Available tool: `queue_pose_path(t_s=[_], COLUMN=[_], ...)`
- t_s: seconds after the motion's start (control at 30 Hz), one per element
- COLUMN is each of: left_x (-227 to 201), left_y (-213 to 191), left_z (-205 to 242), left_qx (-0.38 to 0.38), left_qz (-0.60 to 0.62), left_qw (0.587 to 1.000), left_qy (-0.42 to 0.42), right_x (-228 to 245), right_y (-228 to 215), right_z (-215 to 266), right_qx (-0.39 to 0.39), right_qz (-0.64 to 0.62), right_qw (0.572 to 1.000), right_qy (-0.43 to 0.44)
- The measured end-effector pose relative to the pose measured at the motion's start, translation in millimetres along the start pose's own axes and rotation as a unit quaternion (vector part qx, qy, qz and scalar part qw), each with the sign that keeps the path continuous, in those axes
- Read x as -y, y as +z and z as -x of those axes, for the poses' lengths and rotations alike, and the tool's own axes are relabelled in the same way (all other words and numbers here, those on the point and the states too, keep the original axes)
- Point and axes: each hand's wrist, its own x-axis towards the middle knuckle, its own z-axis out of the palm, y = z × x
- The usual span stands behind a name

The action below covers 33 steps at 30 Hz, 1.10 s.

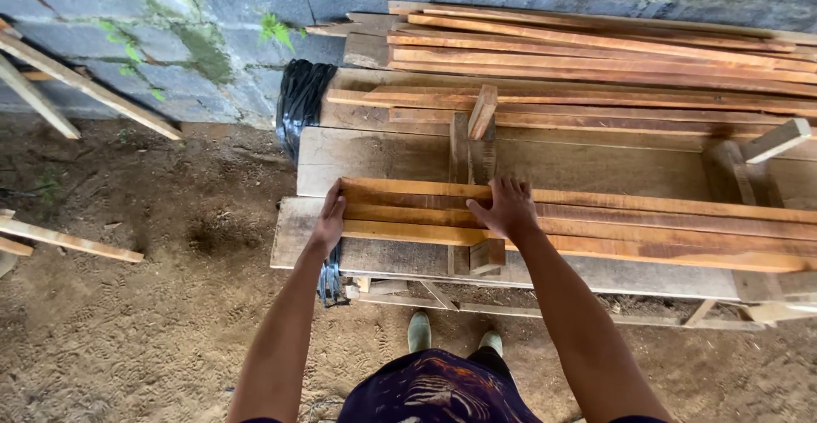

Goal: Organizing and bundling thin wooden planks using rubber straps.

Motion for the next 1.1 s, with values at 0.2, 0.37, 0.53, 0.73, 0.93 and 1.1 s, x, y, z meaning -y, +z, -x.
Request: queue_pose_path(t_s=[0.2,0.37,0.53,0.73,0.93,1.1], left_x=[7,-29,104,84,67,58], left_y=[-4,-13,-56,-41,-28,-37], left_z=[-13,2,-25,39,47,25], left_qx=[0.018,-0.051,-0.156,-0.135,-0.126,-0.127], left_qz=[-0.075,0.127,-0.127,-0.386,-0.491,-0.433], left_qw=[0.997,0.989,0.976,0.903,0.858,0.890], left_qy=[-0.003,-0.062,-0.082,-0.132,-0.089,-0.063], right_x=[4,11,0,-4,-9,-8], right_y=[-8,-14,4,19,27,23], right_z=[6,16,9,5,2,4], right_qx=[0.012,-0.020,-0.068,-0.105,-0.098,-0.104], right_qz=[0.018,0.031,0.028,0.037,0.039,0.029], right_qw=[1.000,0.999,0.996,0.993,0.994,0.994], right_qy=[0.013,-0.018,-0.040,-0.040,-0.023,-0.022])
